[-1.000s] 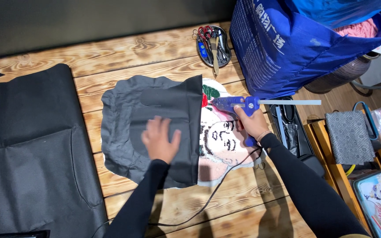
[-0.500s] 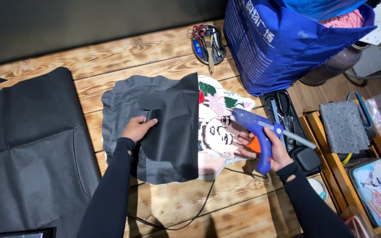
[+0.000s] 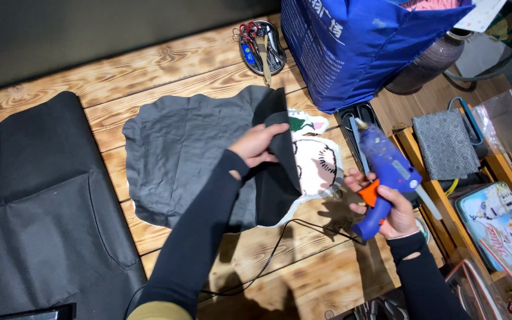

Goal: Gluing a fabric backing onto a handmade rug using a hot glue gun.

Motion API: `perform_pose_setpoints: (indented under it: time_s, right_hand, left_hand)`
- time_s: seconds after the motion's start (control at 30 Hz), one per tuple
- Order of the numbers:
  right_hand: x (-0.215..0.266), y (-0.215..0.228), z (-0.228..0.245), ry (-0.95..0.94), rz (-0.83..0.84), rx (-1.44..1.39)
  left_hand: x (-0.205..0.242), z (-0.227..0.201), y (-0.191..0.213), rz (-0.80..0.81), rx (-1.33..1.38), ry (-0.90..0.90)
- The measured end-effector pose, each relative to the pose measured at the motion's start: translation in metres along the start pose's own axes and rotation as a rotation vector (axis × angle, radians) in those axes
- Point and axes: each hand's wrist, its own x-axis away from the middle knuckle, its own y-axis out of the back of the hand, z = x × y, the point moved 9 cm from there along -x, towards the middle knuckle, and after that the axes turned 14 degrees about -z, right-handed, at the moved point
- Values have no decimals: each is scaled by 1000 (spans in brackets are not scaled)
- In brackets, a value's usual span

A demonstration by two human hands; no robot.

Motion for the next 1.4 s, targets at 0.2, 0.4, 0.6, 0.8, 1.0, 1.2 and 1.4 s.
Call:
perform_pose_setpoints:
  time_s: [0.2,0.4,0.6,0.8,1.0,1.2,1.4]
  right_hand:
    - [20,0,13,28,-33,-16]
    - [22,2,7,5,0,-49]
    - [9,0,-19,-37,-38,-27]
    - [14,-25,-35,-35,-48,-27]
    - [18,-24,-38,-45,-54,-38]
    - [20,-18,-41,-56,-2,-93]
    - [12,-17,-58,-65,-66,-111]
  left_hand:
    - [-28,45,-42,132,-12,-10]
    - [34,24,87,-509,-1137,-1014]
    - [65,88,84,-571,-1610,-1018]
    - [58,131,-3,-457,-1523,-1120]
    - [56,126,-18,-203,-1377,-1018]
    - [60,96,72,-609,-1572,-1081]
    - [53,131,-17,-483,-1450,-1189]
